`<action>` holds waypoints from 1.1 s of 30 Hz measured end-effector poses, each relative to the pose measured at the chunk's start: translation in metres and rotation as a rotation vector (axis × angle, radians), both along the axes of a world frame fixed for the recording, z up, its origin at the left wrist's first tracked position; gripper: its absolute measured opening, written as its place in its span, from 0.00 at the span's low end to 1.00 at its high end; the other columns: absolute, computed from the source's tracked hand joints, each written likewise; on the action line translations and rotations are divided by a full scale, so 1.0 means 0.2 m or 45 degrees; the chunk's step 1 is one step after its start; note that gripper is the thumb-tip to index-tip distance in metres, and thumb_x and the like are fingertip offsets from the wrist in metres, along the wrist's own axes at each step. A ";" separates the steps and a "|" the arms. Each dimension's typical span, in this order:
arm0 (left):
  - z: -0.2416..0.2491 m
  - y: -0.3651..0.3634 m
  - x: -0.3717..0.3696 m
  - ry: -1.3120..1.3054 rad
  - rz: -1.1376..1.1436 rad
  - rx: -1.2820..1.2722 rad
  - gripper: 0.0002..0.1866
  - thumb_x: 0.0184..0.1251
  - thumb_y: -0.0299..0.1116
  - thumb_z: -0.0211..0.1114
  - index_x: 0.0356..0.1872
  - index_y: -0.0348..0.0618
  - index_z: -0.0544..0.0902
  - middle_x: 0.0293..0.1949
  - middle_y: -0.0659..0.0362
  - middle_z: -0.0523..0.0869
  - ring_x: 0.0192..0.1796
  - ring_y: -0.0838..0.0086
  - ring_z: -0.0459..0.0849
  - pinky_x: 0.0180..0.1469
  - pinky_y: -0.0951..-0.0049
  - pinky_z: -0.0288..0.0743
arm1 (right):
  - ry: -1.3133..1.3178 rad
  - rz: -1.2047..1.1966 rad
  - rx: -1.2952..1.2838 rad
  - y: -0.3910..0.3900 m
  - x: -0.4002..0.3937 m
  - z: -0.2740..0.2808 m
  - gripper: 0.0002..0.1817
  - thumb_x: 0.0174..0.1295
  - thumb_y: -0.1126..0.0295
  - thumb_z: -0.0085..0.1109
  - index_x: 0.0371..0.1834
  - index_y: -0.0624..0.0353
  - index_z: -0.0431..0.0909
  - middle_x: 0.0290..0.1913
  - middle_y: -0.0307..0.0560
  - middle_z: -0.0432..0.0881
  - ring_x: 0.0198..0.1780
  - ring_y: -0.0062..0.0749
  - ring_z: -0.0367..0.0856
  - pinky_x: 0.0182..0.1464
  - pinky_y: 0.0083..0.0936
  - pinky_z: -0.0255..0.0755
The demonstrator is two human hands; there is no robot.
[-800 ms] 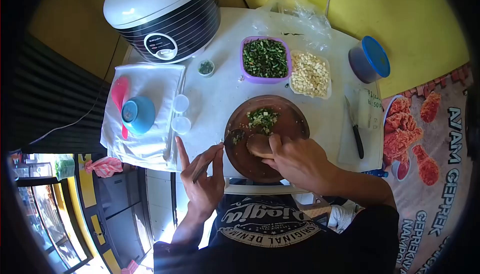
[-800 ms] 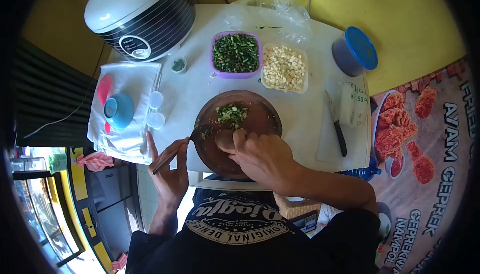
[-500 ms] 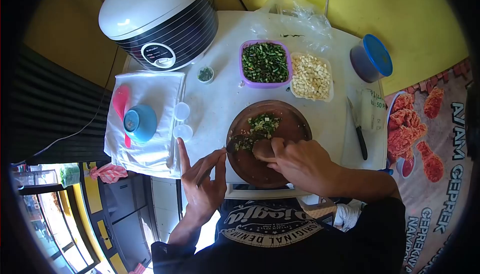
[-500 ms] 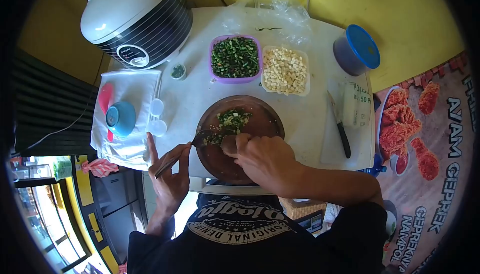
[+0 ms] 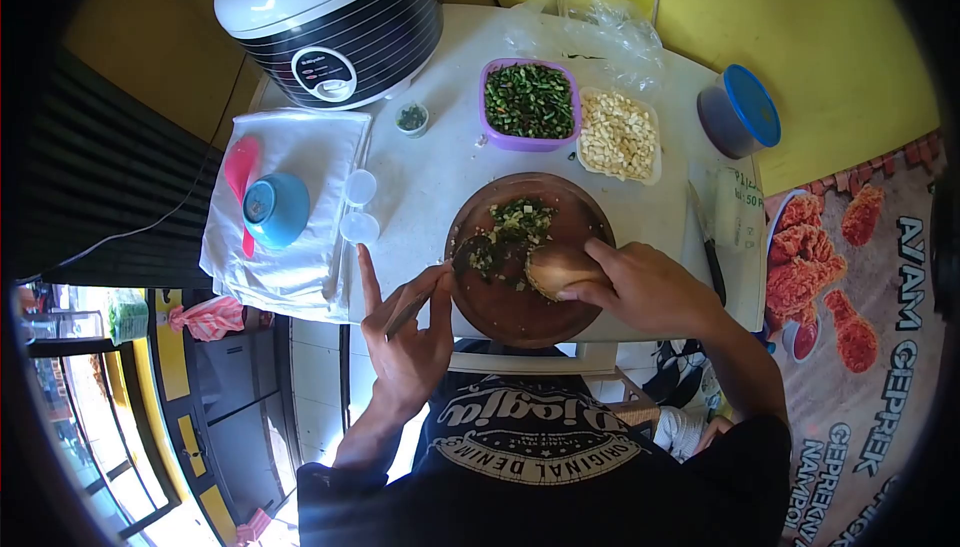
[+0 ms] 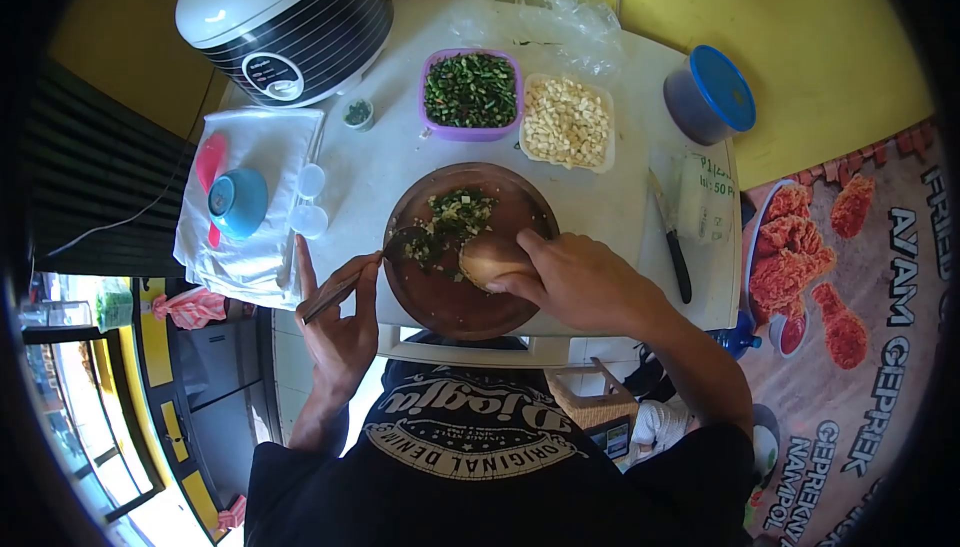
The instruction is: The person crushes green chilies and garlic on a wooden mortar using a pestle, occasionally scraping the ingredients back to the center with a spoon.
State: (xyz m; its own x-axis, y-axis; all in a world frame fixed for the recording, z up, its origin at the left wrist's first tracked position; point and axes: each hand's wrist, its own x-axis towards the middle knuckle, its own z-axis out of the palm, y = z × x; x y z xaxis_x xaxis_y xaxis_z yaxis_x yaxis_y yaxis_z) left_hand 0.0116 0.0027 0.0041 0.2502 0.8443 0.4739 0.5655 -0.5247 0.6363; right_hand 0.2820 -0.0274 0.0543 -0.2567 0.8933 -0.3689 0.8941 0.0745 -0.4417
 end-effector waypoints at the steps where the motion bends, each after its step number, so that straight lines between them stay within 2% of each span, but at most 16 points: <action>1: 0.01 -0.01 0.00 -0.028 0.017 0.003 0.08 0.64 0.19 0.68 0.44 0.37 0.87 0.30 0.52 0.92 0.32 0.62 0.92 0.81 0.40 0.46 | 0.000 0.006 -0.001 -0.04 -0.01 -0.01 0.30 0.72 0.44 0.56 0.47 0.68 0.74 0.28 0.61 0.84 0.33 0.59 0.86 0.31 0.47 0.78; 3: 0.02 -0.03 -0.01 -0.023 0.069 -0.032 0.06 0.64 0.18 0.68 0.40 0.36 0.88 0.32 0.52 0.92 0.34 0.62 0.93 0.81 0.40 0.46 | -0.119 0.145 0.231 -0.10 -0.03 -0.01 0.28 0.71 0.45 0.58 0.48 0.65 0.74 0.27 0.58 0.84 0.33 0.54 0.87 0.29 0.44 0.78; 4: 0.03 -0.03 -0.02 -0.008 0.088 -0.018 0.06 0.64 0.18 0.68 0.40 0.36 0.88 0.33 0.53 0.92 0.35 0.61 0.93 0.81 0.40 0.47 | -0.121 0.143 0.234 -0.12 -0.05 -0.03 0.28 0.71 0.45 0.58 0.48 0.65 0.74 0.27 0.58 0.84 0.33 0.54 0.87 0.29 0.44 0.78; 6: 0.03 -0.03 -0.02 0.005 0.094 0.005 0.06 0.64 0.18 0.68 0.40 0.36 0.88 0.34 0.53 0.93 0.36 0.61 0.93 0.81 0.40 0.47 | -0.235 0.208 0.575 -0.12 -0.10 -0.08 0.25 0.70 0.46 0.60 0.47 0.62 0.74 0.27 0.54 0.84 0.29 0.51 0.87 0.28 0.40 0.78; 7: 0.03 -0.03 -0.02 0.004 0.115 -0.012 0.05 0.65 0.19 0.68 0.40 0.36 0.89 0.34 0.53 0.93 0.36 0.61 0.93 0.81 0.41 0.47 | -0.236 0.199 0.574 -0.10 -0.10 -0.09 0.25 0.70 0.46 0.60 0.47 0.62 0.74 0.27 0.54 0.84 0.29 0.51 0.87 0.28 0.40 0.78; 10: -0.02 -0.04 0.01 -0.017 0.105 -0.028 0.05 0.65 0.19 0.68 0.39 0.36 0.89 0.35 0.54 0.93 0.36 0.61 0.93 0.81 0.41 0.47 | -0.077 0.045 0.382 -0.02 -0.05 -0.10 0.27 0.72 0.46 0.57 0.46 0.66 0.74 0.27 0.58 0.84 0.28 0.56 0.86 0.29 0.44 0.77; 12: -0.02 -0.06 0.06 -0.015 0.060 -0.077 0.05 0.65 0.20 0.69 0.41 0.37 0.89 0.35 0.54 0.93 0.36 0.62 0.93 0.82 0.42 0.47 | 0.272 -0.346 0.144 -0.02 0.02 -0.12 0.30 0.76 0.46 0.52 0.46 0.71 0.73 0.25 0.64 0.82 0.29 0.61 0.85 0.33 0.48 0.77; 13: -0.04 -0.08 0.07 -0.028 0.029 -0.076 0.07 0.65 0.20 0.69 0.42 0.38 0.88 0.35 0.54 0.93 0.35 0.62 0.93 0.81 0.41 0.47 | 0.272 -0.330 0.142 -0.03 0.04 -0.08 0.30 0.76 0.46 0.52 0.46 0.71 0.73 0.25 0.64 0.82 0.29 0.61 0.85 0.33 0.48 0.77; 15: -0.03 -0.10 0.09 -0.064 0.009 -0.090 0.07 0.65 0.20 0.69 0.43 0.38 0.87 0.35 0.54 0.93 0.36 0.62 0.93 0.81 0.40 0.47 | 0.201 -0.492 -0.175 -0.07 0.06 0.01 0.32 0.78 0.46 0.47 0.46 0.75 0.72 0.25 0.69 0.81 0.31 0.67 0.84 0.37 0.51 0.76; 18: -0.02 -0.08 0.06 -0.164 0.139 0.043 0.06 0.66 0.20 0.68 0.43 0.38 0.87 0.35 0.54 0.93 0.36 0.62 0.93 0.81 0.40 0.47 | 0.243 -0.577 -0.228 -0.13 0.06 -0.03 0.34 0.78 0.44 0.45 0.46 0.75 0.72 0.26 0.70 0.81 0.33 0.68 0.84 0.39 0.51 0.76; 21: -0.05 -0.02 0.04 -0.104 0.218 0.014 0.06 0.67 0.19 0.67 0.43 0.37 0.88 0.36 0.53 0.93 0.36 0.61 0.93 0.81 0.40 0.47 | 0.359 -0.523 -0.176 -0.13 -0.02 -0.11 0.35 0.78 0.43 0.45 0.46 0.76 0.73 0.27 0.73 0.81 0.34 0.68 0.84 0.39 0.51 0.75; 26: -0.09 -0.01 0.14 -0.116 -0.007 0.009 0.07 0.67 0.20 0.68 0.44 0.37 0.87 0.36 0.56 0.93 0.32 0.65 0.91 0.81 0.41 0.48 | 0.425 -0.423 -0.212 -0.03 0.01 -0.05 0.35 0.77 0.43 0.48 0.44 0.75 0.76 0.29 0.71 0.82 0.35 0.62 0.86 0.42 0.49 0.76; 29: -0.05 -0.03 0.15 -0.133 -0.061 -0.039 0.08 0.66 0.21 0.69 0.45 0.38 0.87 0.36 0.57 0.93 0.32 0.67 0.91 0.81 0.41 0.48 | 0.374 -0.443 -0.148 0.06 0.09 0.01 0.35 0.77 0.43 0.49 0.44 0.76 0.78 0.29 0.67 0.83 0.35 0.59 0.86 0.41 0.45 0.77; 32: -0.06 -0.01 0.13 -0.138 -0.077 -0.026 0.09 0.66 0.21 0.70 0.46 0.39 0.87 0.35 0.57 0.93 0.32 0.68 0.91 0.81 0.41 0.47 | 0.189 -0.306 -0.191 0.09 0.12 0.00 0.33 0.76 0.45 0.52 0.46 0.76 0.78 0.30 0.65 0.84 0.36 0.57 0.87 0.41 0.42 0.77; 33: -0.06 -0.01 0.12 -0.149 -0.079 -0.005 0.10 0.65 0.20 0.70 0.46 0.40 0.87 0.35 0.57 0.92 0.33 0.68 0.92 0.81 0.41 0.47 | 0.090 -0.234 -0.090 0.08 0.10 0.01 0.31 0.75 0.47 0.54 0.45 0.75 0.79 0.29 0.65 0.84 0.35 0.57 0.87 0.40 0.42 0.78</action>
